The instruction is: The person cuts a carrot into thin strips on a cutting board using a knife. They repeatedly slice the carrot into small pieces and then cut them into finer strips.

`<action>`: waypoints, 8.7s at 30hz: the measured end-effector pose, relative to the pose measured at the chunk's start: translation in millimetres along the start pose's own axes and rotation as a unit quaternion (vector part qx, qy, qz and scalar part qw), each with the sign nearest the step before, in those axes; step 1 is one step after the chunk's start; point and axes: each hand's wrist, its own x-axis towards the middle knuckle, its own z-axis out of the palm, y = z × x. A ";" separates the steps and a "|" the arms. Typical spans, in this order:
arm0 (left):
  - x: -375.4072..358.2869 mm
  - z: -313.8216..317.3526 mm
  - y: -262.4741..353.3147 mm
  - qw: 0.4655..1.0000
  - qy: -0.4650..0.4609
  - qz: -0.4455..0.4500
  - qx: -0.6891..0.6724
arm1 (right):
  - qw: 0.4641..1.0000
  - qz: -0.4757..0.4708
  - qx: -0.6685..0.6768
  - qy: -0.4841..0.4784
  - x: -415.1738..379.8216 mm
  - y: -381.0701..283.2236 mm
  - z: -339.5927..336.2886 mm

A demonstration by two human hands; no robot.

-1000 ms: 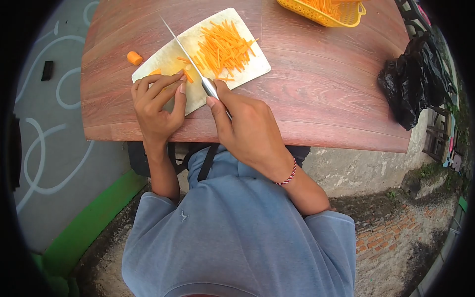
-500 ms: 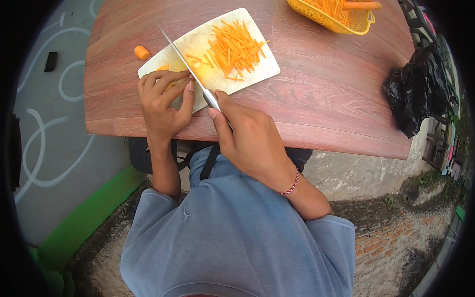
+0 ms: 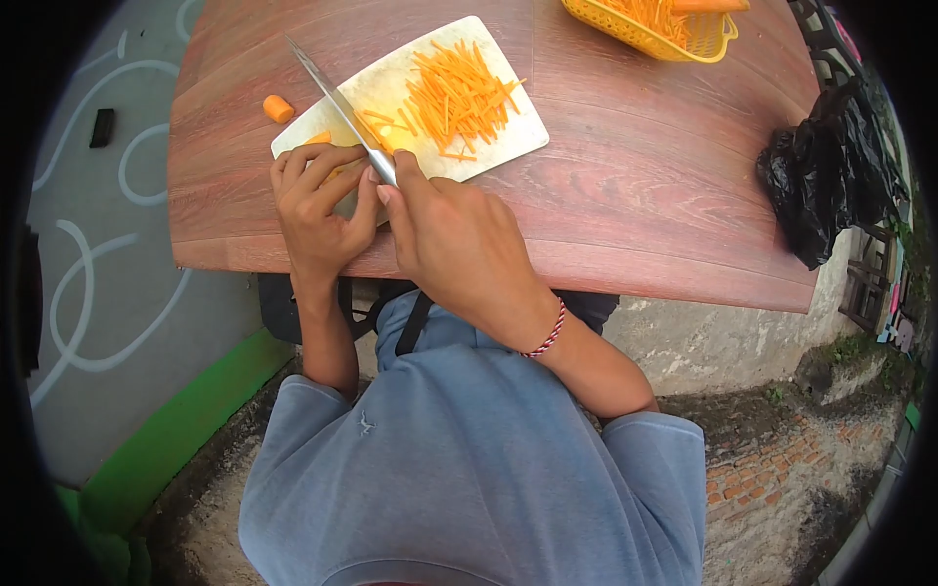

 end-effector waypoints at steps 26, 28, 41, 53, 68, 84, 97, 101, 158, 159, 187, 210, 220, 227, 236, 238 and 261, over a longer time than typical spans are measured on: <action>-3.4 4.9 -2.5 1.000 0.024 -0.005 -0.003 | 0.989 0.102 0.109 -0.024 -26.5 -0.1 -14.7; -2.0 2.1 -0.3 1.000 0.019 -0.003 0.001 | 0.988 0.102 0.110 -0.022 -27.9 -0.6 -14.1; -1.0 0.0 0.0 1.000 0.017 -0.002 -0.002 | 0.996 0.071 0.062 -0.008 -28.4 -5.6 -13.3; -2.6 1.1 -1.2 0.999 0.024 -0.022 0.014 | 0.990 0.101 0.098 -0.007 -33.0 2.2 -16.4; -2.9 4.8 -2.1 1.000 0.000 -0.018 0.021 | 0.988 0.108 0.112 0.001 -30.8 5.9 -18.3; -3.0 4.5 -3.4 1.000 0.009 -0.009 0.017 | 0.994 0.071 0.080 -0.009 -21.3 14.5 -30.4; -2.6 0.2 -0.9 1.000 0.007 0.002 0.001 | 0.988 0.106 0.112 0.001 -23.5 11.6 -25.0; -2.4 -0.6 -1.0 1.000 -0.005 0.006 -0.001 | 0.988 0.108 0.107 -0.010 -23.3 7.7 -23.4; -1.2 4.1 -1.0 1.000 0.006 -0.003 -0.006 | 0.992 0.112 0.049 -0.009 -13.6 7.3 -33.5; -1.5 4.3 -0.5 1.000 0.004 -0.003 -0.007 | 0.988 0.139 0.063 0.001 -15.5 8.3 -34.9; -13.7 -31.5 -19.0 0.984 -0.029 -0.177 -0.016 | 0.994 0.102 0.033 -0.011 -11.2 13.5 -36.1; 64.4 -39.0 0.1 0.997 -0.036 0.042 -0.061 | 0.998 0.054 0.033 -0.011 -12.6 10.4 -40.7; 258.9 41.0 67.1 0.934 -0.160 0.318 -0.005 | 0.997 0.065 0.032 -0.004 -16.9 12.4 -37.4; 254.4 48.3 55.1 0.949 -0.069 0.301 -0.056 | 0.997 0.055 0.047 -0.008 -17.9 14.6 -39.4; 122.9 -48.4 -4.1 0.981 -0.058 0.178 -0.054 | 0.998 -0.008 0.017 0.061 -24.7 19.9 -24.6; 88.0 -55.4 0.4 0.981 -0.091 0.166 -0.029 | 0.998 -0.014 -0.003 0.067 -25.7 16.4 -27.3; 15.6 -59.4 -29.1 0.974 0.018 -0.216 -0.072 | 0.994 -0.045 0.071 0.075 -27.3 18.8 -29.3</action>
